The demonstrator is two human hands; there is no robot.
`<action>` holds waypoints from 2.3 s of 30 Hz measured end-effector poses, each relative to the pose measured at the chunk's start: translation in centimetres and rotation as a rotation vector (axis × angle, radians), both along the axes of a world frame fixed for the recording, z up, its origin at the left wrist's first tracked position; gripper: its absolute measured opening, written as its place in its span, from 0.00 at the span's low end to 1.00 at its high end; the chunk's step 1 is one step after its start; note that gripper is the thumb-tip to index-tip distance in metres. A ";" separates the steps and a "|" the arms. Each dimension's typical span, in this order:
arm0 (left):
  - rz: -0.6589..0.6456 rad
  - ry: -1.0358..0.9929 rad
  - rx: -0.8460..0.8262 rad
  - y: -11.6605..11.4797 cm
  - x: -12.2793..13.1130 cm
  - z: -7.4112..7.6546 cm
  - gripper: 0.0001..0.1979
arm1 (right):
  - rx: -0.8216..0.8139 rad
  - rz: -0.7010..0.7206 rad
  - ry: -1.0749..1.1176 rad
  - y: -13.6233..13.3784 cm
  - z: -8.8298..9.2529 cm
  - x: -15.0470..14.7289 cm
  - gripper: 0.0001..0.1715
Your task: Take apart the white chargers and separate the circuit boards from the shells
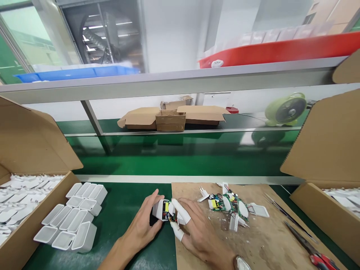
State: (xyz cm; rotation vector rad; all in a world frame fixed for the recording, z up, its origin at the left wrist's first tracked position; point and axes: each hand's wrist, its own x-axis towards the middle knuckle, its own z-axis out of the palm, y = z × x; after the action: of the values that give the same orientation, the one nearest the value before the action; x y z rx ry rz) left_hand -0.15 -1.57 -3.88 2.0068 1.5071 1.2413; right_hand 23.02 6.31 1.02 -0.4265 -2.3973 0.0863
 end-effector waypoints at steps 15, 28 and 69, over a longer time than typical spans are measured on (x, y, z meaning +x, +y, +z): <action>-0.011 -0.023 -0.007 0.0 -0.1 0.1 0.46 | 0.050 0.024 -0.018 -0.3 0.5 0.2 0.31; -0.031 -0.001 0.012 0.0 -0.2 0.3 0.43 | 0.031 0.038 -0.043 -0.1 -0.5 0.4 0.32; -0.278 -0.535 -0.384 0.5 -1.1 0.6 0.41 | -0.462 0.089 0.073 -0.5 -3.1 -0.5 0.25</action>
State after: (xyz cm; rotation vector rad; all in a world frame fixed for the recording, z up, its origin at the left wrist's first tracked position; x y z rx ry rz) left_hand -1.25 -1.03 -3.26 1.4264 1.0653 1.1447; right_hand 22.48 5.86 -2.04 -0.5146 -2.3140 0.6927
